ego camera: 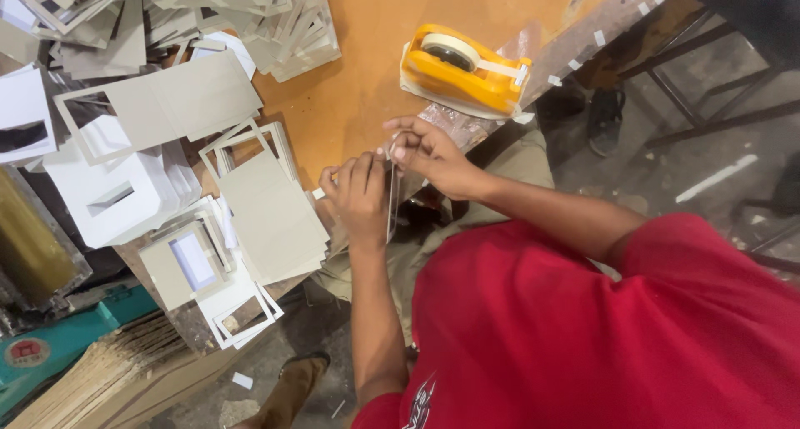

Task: The person assembles white picture frames by hand, inserting backing pieces and securing them with clear tape. The person handles multiple frames one at a time, aligning parts and applying tape to the edges.

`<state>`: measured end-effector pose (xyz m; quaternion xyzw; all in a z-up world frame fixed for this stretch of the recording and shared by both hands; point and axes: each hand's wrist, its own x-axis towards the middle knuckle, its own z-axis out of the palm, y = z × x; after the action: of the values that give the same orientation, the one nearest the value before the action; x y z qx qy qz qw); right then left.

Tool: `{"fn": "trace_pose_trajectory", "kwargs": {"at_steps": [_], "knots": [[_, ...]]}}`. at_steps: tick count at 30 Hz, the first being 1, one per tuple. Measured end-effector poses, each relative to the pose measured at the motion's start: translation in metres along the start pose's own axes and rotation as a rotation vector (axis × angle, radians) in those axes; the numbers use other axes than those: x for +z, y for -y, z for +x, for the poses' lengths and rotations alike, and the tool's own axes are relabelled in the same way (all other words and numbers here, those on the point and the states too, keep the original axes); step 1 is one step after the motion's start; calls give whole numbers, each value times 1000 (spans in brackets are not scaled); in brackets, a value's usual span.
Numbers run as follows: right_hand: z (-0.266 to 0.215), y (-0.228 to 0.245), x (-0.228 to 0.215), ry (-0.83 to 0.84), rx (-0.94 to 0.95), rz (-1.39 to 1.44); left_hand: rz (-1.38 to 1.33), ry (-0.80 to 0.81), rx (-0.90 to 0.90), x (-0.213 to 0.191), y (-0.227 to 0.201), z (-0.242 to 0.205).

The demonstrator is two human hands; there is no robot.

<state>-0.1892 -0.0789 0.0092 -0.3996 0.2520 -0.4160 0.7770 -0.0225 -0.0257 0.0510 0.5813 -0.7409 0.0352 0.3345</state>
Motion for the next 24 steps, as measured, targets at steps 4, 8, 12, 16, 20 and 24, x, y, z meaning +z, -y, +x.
{"fn": "trace_pose_trajectory", "kwargs": {"at_steps": [4,8,12,16,20,24], "knots": [[7,4,-3,-48,-66,-84,-12,-2,12,-2,1,1],[8,4,0,12,-23,-81,-78,-6,-7,-2,0,2],[8,0,3,41,1,-43,-97,1,-19,-3,1,-2],[10,-1,-2,54,18,-6,-105,-2,-36,0,1,-3],[8,-10,-2,49,34,29,-144,16,-64,-2,3,-9],[10,-11,-2,66,18,66,-172,-9,-57,-1,4,-5]]}}
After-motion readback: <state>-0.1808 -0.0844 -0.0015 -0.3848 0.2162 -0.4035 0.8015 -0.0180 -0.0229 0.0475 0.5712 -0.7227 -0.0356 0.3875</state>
